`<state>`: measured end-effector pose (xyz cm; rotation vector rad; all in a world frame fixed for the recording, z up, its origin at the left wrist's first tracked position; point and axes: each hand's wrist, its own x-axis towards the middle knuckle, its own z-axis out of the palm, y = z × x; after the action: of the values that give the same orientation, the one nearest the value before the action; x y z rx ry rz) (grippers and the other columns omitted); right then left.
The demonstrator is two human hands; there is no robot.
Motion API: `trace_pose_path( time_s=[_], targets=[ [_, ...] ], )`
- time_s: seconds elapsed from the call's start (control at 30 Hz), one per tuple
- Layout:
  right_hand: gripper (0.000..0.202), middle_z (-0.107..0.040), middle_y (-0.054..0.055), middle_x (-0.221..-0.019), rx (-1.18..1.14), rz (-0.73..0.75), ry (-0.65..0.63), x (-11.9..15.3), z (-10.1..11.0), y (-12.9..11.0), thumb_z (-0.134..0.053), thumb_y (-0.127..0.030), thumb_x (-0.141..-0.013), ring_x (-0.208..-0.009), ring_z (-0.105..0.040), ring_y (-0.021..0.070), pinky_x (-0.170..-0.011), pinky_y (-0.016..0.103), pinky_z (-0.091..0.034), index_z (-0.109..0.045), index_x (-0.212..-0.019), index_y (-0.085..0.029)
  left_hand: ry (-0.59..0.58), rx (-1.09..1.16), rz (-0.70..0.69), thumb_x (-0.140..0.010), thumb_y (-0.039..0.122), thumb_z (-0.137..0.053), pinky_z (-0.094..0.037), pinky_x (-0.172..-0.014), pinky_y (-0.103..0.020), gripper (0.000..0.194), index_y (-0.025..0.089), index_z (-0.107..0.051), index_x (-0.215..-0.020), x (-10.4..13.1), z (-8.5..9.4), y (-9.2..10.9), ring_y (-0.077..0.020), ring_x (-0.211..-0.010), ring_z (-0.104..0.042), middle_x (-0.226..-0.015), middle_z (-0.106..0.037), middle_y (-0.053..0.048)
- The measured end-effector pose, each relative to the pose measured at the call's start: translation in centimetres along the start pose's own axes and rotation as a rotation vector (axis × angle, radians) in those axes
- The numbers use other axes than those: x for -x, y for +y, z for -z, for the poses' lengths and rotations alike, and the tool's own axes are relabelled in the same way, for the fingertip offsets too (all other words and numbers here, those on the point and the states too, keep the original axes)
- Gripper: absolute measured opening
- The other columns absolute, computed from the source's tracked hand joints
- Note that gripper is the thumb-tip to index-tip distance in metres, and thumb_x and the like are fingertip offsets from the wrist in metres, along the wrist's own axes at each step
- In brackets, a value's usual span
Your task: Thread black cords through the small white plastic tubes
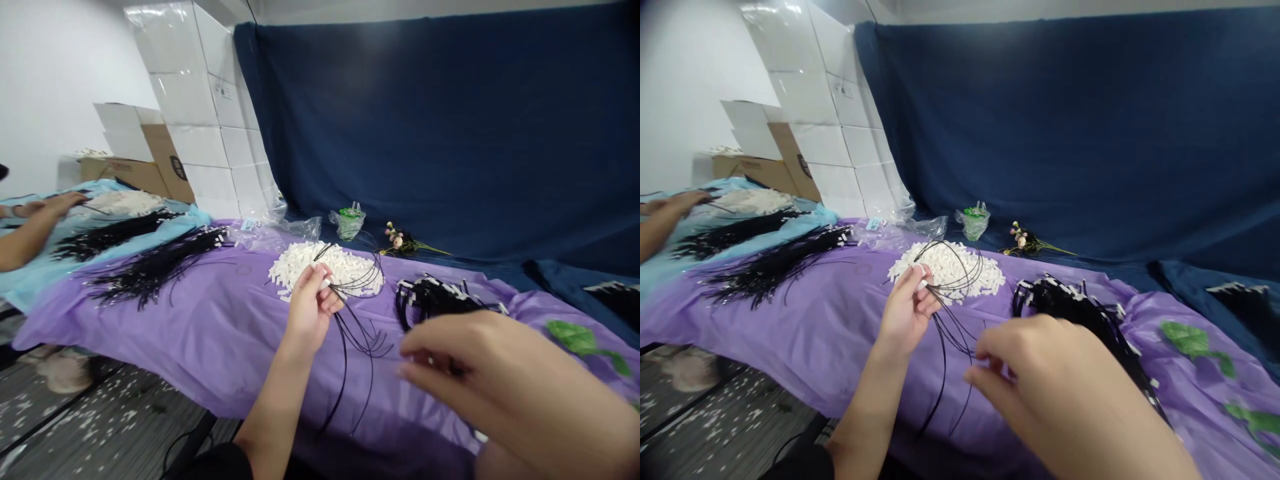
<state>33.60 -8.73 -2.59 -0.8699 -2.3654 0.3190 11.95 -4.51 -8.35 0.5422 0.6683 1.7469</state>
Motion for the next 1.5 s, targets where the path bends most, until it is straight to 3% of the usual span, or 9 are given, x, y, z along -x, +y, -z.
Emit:
trace_pose_path(
  time_s=[0.13,0.3,0.6,0.8,0.97,1.1,1.2,1.4,1.5],
  targets=[
    [0.011,-0.072,0.002,-0.079,0.153,-0.098,-0.179,-5.4,-0.8,0.8,-0.067,-0.03,-0.084,-0.07,-0.064,0.0195,-0.062,0.03,-0.042,-0.072,-0.092,-0.025,0.029,0.167,0.128,-0.094,0.025,-0.054,-0.029,-0.039,-0.012,0.018,0.015,-0.052,-0.078,0.0,-1.2,0.5,-0.0002,-0.035,-0.028,-0.051,-0.035,0.009],
    [0.015,-0.068,0.0,-0.074,-0.266,-0.027,-0.372,-7.6,-1.3,2.3,-0.058,-0.026,-0.088,-0.068,-0.06,0.0125,-0.062,0.024,-0.043,-0.071,-0.086,-0.018,0.009,0.301,0.229,-0.099,0.025,-0.044,-0.027,-0.036,-0.011,0.023,0.014,-0.052,-0.08,0.5,-2.3,0.7,-0.0007,-0.036,-0.028,-0.052,-0.033,0.008],
    [0.018,-0.055,-0.004,-0.062,-0.209,-0.095,-0.234,-6.5,-0.4,1.3,-0.049,-0.021,-0.088,-0.057,-0.045,0.0092,-0.053,0.023,-0.032,-0.056,-0.072,-0.018,-0.027,0.286,0.221,-0.101,0.027,-0.04,-0.028,-0.035,-0.011,0.029,0.013,-0.054,-0.079,0.8,-2.9,0.3,-0.0003,-0.034,-0.028,-0.051,-0.033,0.008],
    [0.012,-0.048,-0.009,-0.055,-0.213,-0.077,-0.16,-5.6,0.8,1.7,-0.051,-0.017,-0.088,-0.051,-0.041,0.0094,-0.049,0.021,-0.031,-0.056,-0.096,-0.022,0.067,0.248,0.17,-0.1,0.024,-0.042,-0.029,-0.037,-0.011,0.028,0.013,-0.054,-0.077,-0.1,-2.7,0.3,-0.0005,-0.035,-0.028,-0.05,-0.033,0.008],
    [0.015,-0.066,-0.002,-0.072,-0.369,-0.008,-0.321,-4.5,3.1,2.3,-0.051,-0.02,-0.093,-0.06,-0.058,0.0105,-0.054,0.021,-0.043,-0.066,-0.092,-0.02,0.174,0.254,0.048,-0.099,0.022,-0.045,-0.029,-0.04,-0.011,0.027,0.013,-0.052,-0.074,-1.7,-1.9,-0.2,-0.0003,-0.036,-0.03,-0.049,-0.032,0.008],
    [0.025,-0.073,0.006,-0.088,-0.789,0.133,-0.379,-3.4,4.1,3.3,-0.047,-0.027,-0.098,-0.077,-0.071,0.017,-0.069,0.03,-0.056,-0.07,-0.097,-0.019,0.161,0.168,-0.092,-0.093,0.024,-0.057,-0.03,-0.042,-0.013,0.02,0.015,-0.052,-0.075,-2.2,-1.4,-1.1,-0.0011,-0.037,-0.031,-0.049,-0.036,0.009],
    [0.022,-0.073,0.005,-0.091,-1.001,0.212,-0.16,-3.2,3.7,3.7,-0.049,-0.025,-0.098,-0.075,-0.072,0.0184,-0.068,0.033,-0.058,-0.07,-0.104,-0.024,0.101,0.055,-0.138,-0.086,0.028,-0.067,-0.031,-0.043,-0.014,0.021,0.016,-0.052,-0.077,-1.7,-1.3,-1.8,-0.0015,-0.039,-0.033,-0.05,-0.038,0.009],
    [0.02,-0.054,-0.001,-0.073,-0.942,0.183,0.619,-4.9,1.9,2.1,-0.05,-0.039,-0.097,-0.055,-0.055,0.0115,-0.055,0.029,-0.05,-0.065,-0.087,-0.028,-0.007,-0.121,-0.14,-0.077,0.04,-0.075,-0.03,-0.043,-0.015,0.032,0.018,-0.051,-0.076,-0.1,-1.9,-2.6,-0.0015,-0.04,-0.031,-0.05,-0.034,0.01],
    [0.019,-0.052,0.0,-0.081,-0.934,0.143,0.764,-5.2,1.5,1.1,-0.051,-0.039,-0.095,-0.065,-0.056,0.012,-0.061,0.029,-0.052,-0.063,-0.084,-0.029,-0.068,-0.195,-0.138,-0.077,0.04,-0.074,-0.031,-0.043,-0.015,0.032,0.018,-0.051,-0.075,0.5,-2.2,-3.1,-0.0019,-0.039,-0.03,-0.047,-0.034,0.01]
  ],
)
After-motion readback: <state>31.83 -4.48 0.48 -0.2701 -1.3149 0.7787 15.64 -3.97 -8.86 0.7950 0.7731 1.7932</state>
